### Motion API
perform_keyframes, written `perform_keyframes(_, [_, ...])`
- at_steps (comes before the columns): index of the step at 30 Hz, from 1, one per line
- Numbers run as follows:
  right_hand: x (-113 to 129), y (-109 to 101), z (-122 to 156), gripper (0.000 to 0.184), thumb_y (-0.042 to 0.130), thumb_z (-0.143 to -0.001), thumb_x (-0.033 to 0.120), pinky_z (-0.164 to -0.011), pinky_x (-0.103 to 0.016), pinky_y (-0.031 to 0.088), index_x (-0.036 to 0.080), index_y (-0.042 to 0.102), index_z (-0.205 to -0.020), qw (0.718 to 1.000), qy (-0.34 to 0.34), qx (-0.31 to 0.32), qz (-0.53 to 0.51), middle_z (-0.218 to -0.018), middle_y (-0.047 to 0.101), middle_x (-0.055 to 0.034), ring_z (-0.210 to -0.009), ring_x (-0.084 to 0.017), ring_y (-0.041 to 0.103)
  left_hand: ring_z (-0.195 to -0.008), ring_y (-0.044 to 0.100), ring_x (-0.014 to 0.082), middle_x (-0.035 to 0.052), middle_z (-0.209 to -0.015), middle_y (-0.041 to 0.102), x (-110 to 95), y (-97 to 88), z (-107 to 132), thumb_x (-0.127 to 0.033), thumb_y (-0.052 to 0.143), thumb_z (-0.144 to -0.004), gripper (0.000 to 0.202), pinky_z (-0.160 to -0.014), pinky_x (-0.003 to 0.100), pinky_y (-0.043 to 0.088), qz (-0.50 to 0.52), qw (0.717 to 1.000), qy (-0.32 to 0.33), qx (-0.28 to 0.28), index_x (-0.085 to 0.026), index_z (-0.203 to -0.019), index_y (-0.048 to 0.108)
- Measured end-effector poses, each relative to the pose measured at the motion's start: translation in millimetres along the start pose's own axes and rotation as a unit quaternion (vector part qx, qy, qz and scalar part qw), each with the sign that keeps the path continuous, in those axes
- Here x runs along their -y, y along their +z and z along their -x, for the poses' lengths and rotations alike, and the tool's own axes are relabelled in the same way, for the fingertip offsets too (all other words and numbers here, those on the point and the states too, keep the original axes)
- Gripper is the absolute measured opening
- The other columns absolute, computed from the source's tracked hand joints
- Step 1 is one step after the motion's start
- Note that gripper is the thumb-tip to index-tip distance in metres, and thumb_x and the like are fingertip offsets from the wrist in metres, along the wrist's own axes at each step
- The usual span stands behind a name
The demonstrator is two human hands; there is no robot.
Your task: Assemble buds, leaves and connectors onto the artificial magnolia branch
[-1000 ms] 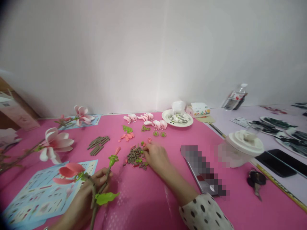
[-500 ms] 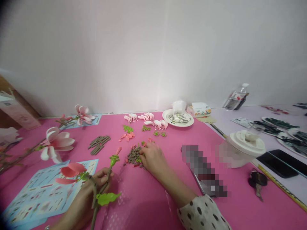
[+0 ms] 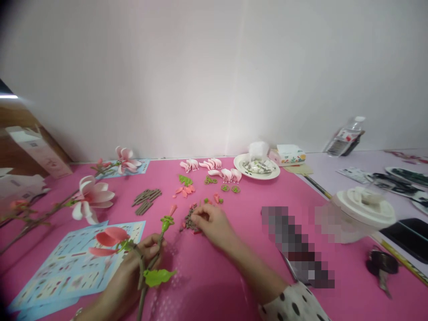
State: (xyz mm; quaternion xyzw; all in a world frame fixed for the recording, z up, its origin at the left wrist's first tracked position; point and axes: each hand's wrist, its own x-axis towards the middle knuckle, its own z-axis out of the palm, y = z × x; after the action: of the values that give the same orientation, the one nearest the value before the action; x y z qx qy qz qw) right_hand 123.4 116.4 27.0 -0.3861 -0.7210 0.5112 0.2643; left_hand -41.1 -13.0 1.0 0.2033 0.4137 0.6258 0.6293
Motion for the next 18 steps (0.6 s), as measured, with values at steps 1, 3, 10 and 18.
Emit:
perform_keyframes(1, [3, 3, 2, 0.018, 0.053, -0.083, 0.033, -0.055, -0.025, 0.037, 0.018, 0.052, -0.074, 0.998, 0.02, 0.026, -0.052, -0.063, 0.049, 0.0018, -0.057, -0.012, 0.045, -0.047, 0.029, 0.0057, -0.0067, -0.054, 0.039, 0, 0.0, 0, -0.022, 0.064, -0.079, 0.007, -0.042, 0.017, 0.024, 0.001, 1.0, 0.001, 0.008, -0.016, -0.078, 0.064])
perform_keyframes(3, [9, 9, 6, 0.026, 0.055, -0.081, 0.041, -0.048, -0.022, 0.033, 0.018, 0.049, -0.072, 0.985, 0.058, 0.072, -0.149, -0.058, 0.044, 0.0044, -0.049, -0.009, 0.039, -0.047, 0.028, 0.0057, -0.007, -0.054, 0.037, 0, 0.4, -1, -0.023, 0.065, -0.079, 0.008, -0.042, 0.017, 0.023, 0.001, 1.0, 0.007, 0.012, -0.015, -0.077, 0.064])
perform_keyframes(10, [11, 26, 13, 0.041, 0.071, -0.066, 0.048, -0.044, -0.018, 0.024, 0.017, 0.043, -0.066, 0.905, 0.158, 0.166, -0.358, -0.06, 0.042, 0.0058, -0.045, -0.004, 0.03, -0.047, 0.033, 0.005, -0.0065, -0.056, 0.042, 3, -1.7, -3, -0.023, 0.071, -0.074, 0.011, -0.044, 0.017, 0.026, -0.001, 1.0, 0.016, -0.005, -0.015, -0.077, 0.063])
perform_keyframes(18, [-3, 56, 19, 0.037, 0.075, -0.067, 0.043, -0.039, -0.018, 0.026, 0.016, 0.05, -0.066, 0.897, 0.143, 0.115, -0.402, -0.052, 0.049, 0.0061, -0.039, -0.004, 0.038, -0.043, 0.033, 0.0053, -0.0072, -0.05, 0.043, 6, -0.9, -4, -0.029, 0.069, -0.077, 0.018, -0.041, 0.019, 0.023, -0.037, 0.999, 0.026, 0.011, -0.016, -0.071, 0.059])
